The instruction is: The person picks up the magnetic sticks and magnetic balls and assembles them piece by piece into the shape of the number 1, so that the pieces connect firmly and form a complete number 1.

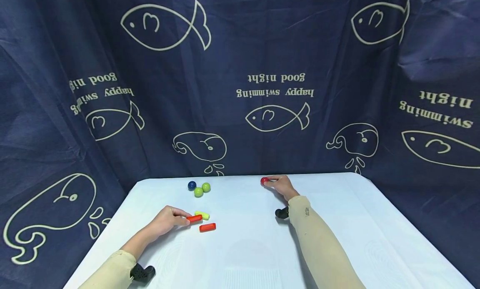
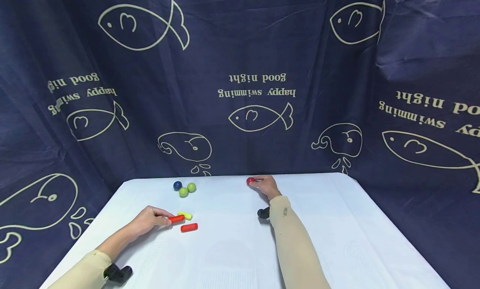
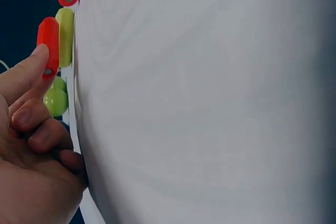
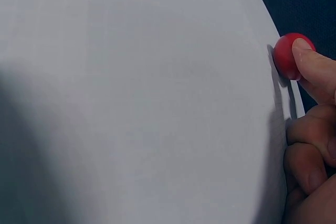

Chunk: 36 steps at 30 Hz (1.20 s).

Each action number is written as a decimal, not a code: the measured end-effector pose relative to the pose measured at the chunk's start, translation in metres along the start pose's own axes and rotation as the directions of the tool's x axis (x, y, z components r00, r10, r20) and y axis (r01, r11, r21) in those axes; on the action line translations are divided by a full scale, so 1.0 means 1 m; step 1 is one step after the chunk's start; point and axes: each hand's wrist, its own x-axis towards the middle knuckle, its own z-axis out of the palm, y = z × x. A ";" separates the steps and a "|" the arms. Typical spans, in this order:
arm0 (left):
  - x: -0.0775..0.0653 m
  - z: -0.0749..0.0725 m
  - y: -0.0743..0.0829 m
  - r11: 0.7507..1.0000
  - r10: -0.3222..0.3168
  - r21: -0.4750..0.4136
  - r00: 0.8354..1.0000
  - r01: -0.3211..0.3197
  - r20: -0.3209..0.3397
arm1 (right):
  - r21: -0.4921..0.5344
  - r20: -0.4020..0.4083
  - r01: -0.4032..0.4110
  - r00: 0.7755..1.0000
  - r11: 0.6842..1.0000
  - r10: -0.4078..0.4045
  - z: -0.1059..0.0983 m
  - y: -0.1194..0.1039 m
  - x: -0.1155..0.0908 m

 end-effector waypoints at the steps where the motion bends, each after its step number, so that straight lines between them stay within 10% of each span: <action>1: -0.001 0.000 0.001 1.000 -0.004 -0.001 1.000 0.004 -0.003 | 0.001 0.003 -0.001 1.000 1.000 0.001 0.000 0.000 0.000; 36: -0.014 0.041 0.053 0.970 -0.118 -0.224 0.987 0.091 -0.109 | 0.001 -0.020 -0.038 0.999 0.999 0.038 0.002 -0.003 -0.002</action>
